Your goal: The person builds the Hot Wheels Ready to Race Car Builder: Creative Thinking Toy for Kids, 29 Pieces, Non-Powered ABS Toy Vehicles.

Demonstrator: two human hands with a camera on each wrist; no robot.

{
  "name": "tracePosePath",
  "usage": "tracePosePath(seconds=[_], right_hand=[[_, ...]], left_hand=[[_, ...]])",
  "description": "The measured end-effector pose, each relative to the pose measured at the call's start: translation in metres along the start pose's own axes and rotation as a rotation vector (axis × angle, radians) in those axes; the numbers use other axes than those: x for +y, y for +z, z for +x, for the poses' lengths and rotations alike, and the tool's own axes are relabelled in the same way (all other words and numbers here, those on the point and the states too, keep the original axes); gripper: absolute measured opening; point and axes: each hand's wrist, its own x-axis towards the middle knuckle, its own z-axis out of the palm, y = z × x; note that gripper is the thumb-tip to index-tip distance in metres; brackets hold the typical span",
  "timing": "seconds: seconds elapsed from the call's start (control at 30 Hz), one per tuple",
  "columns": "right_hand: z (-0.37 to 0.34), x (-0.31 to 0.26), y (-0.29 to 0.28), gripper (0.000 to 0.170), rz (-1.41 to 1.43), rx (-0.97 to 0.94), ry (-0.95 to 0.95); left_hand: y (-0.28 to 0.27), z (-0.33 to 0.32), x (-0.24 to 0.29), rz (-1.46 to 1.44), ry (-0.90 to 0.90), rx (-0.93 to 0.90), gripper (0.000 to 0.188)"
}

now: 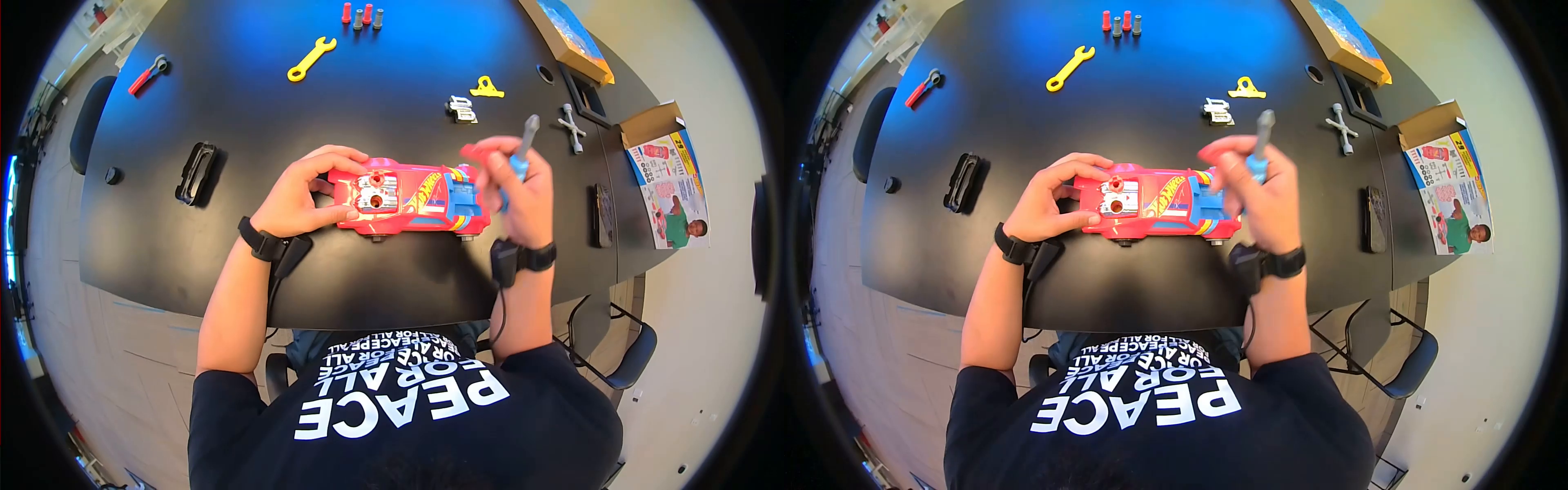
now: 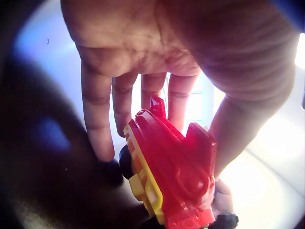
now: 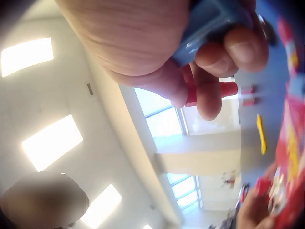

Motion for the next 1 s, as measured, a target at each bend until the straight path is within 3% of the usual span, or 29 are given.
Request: tracePosePath(seconds=[0.1, 0.17, 0.3, 0.4, 0.47, 0.5, 0.57, 0.7, 0.77, 0.83, 0.93, 1.0], right_hand=[[-0.022, -0.005, 0.045, 0.018, 0.126, -0.198, 0.233], [-0.024, 0.004, 0.062, 0.019, 0.116, -0.308, 0.249], [-0.019, 0.003, 0.078, 0.019, 0.125, -0.33, 0.293], [-0.016, 0.014, 0.083, 0.024, -0.058, -0.324, 0.233], [-0.018, 0.023, 0.087, 0.031, -0.326, -0.132, -0.237], [-0.02, 0.014, 0.083, 0.031, -0.328, -0.136, -0.235], [-0.023, -0.017, 0.063, 0.041, -0.284, -0.089, 0.064], [-0.023, -0.028, 0.035, 0.046, -0.525, -0.148, -0.081], [-0.027, -0.023, 0.024, 0.052, -0.896, -0.346, -0.184], [-0.03, -0.028, 0.032, 0.047, -0.916, -0.3, -0.266], [-0.026, -0.032, 0.035, 0.027, -0.659, -0.182, -0.308], [-0.016, -0.033, 0.038, 0.026, -0.535, -0.167, -0.369]], left_hand=[[0.001, 0.001, 0.001, -0.009, -0.001, 0.006, 0.055], [0.002, 0.0, 0.002, -0.004, 0.002, 0.009, 0.055], [0.001, 0.0, 0.002, 0.005, 0.008, 0.008, 0.055], [0.001, 0.0, 0.002, 0.0, 0.025, 0.006, 0.056], [0.001, 0.001, 0.002, -0.003, 0.036, 0.003, 0.056], [0.001, 0.001, 0.001, 0.018, 0.046, 0.006, 0.056], [0.002, 0.0, -0.001, 0.037, 0.053, 0.011, 0.056], [0.003, 0.0, -0.001, 0.037, 0.077, 0.016, 0.061], [0.005, 0.0, 0.0, 0.047, 0.099, 0.021, 0.064], [0.007, 0.001, 0.002, 0.236, 0.254, 0.095, 0.07], [0.014, -0.001, 0.013, 0.099, 0.205, 0.09, 0.072], [0.017, 0.0, 0.012, 0.053, 0.212, 0.065, 0.071]])
